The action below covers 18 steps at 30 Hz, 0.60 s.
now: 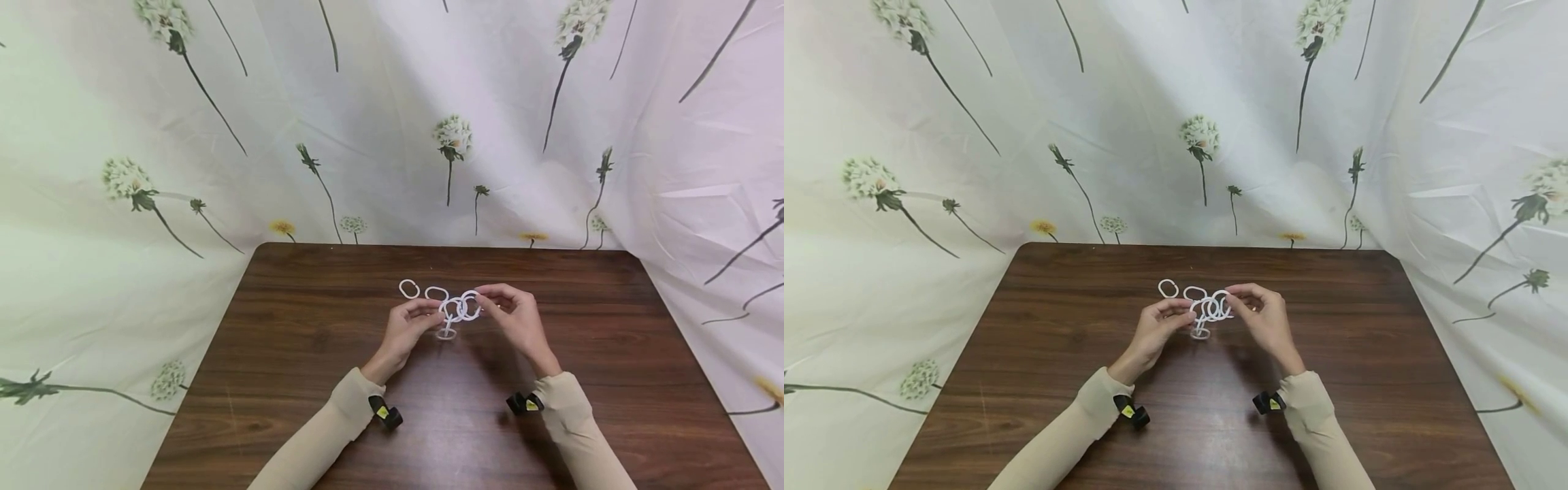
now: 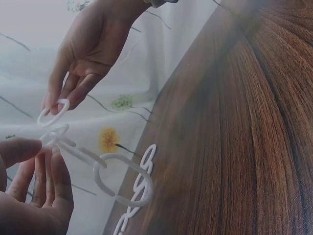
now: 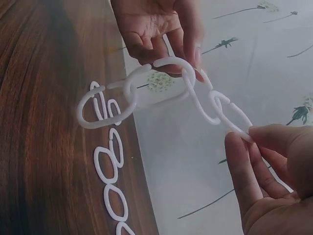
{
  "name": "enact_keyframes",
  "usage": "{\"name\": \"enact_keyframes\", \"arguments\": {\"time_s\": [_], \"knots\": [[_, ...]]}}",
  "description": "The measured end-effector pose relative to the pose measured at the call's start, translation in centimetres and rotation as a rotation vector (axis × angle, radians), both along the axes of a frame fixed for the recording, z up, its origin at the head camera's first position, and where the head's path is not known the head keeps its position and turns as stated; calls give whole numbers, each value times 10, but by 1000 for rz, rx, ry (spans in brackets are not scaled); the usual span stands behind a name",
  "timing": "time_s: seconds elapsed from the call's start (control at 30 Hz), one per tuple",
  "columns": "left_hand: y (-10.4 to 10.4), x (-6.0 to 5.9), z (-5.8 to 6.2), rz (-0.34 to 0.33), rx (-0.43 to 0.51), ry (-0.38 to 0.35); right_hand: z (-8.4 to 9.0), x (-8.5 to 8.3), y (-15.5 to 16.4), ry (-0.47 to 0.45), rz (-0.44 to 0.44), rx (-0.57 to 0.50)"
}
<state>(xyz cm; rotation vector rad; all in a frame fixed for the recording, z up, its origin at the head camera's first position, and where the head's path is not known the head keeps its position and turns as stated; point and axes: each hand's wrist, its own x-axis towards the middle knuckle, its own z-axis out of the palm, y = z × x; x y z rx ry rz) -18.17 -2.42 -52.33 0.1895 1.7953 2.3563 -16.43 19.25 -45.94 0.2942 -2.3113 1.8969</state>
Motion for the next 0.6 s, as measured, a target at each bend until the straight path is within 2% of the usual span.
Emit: {"name": "enact_keyframes", "arguments": {"time_s": [0.6], "knots": [[2,2,4,-9,10,1,5,1,-9,30,-8,113]]}}
